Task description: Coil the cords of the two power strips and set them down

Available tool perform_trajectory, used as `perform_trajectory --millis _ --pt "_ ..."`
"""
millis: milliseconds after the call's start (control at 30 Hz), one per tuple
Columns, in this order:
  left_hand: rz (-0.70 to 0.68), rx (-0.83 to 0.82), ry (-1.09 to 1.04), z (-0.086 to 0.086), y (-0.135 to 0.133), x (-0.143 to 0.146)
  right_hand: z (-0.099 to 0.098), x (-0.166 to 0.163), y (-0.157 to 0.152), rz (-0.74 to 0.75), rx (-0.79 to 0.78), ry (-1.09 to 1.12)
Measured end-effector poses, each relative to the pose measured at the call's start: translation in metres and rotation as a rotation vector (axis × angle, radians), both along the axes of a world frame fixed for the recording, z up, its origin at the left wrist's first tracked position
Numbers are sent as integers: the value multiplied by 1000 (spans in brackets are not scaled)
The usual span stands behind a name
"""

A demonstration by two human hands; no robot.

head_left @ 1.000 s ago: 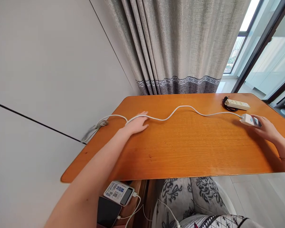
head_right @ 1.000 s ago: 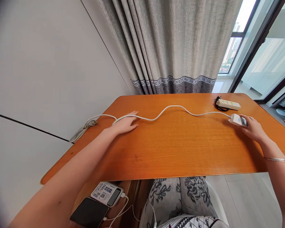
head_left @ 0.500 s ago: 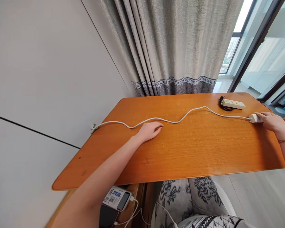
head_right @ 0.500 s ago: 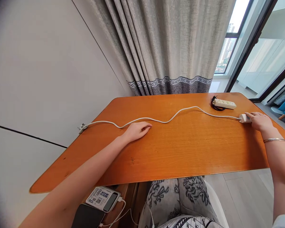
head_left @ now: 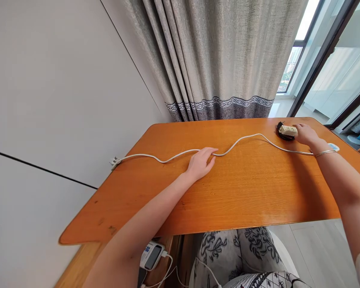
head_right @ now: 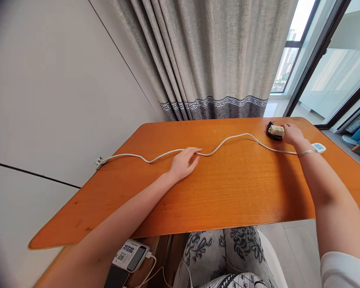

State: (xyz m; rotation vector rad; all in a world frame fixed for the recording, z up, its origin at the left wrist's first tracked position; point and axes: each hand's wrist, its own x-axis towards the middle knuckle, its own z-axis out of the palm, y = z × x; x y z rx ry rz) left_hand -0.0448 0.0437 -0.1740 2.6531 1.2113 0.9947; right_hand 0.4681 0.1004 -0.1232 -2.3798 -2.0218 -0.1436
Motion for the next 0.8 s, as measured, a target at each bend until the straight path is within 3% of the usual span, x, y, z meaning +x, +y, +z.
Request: perform_trajectory --millis 200,367,600,700,800 --pt "-165 -286 140 -20 2 13 -12 -15 38 -56 -55 -12" --pt "-153 -276 72 -28 6 10 -12 -12 45 -85 -111 -14" --pt "-105 -295 -222 -13 6 19 3 -40 42 20 -47 40" --pt "-130 -302 -361 2 2 37 20 -79 42 140 127 105" --pt "-241 -326 -501 22 2 66 41 -130 39 304 360 225"
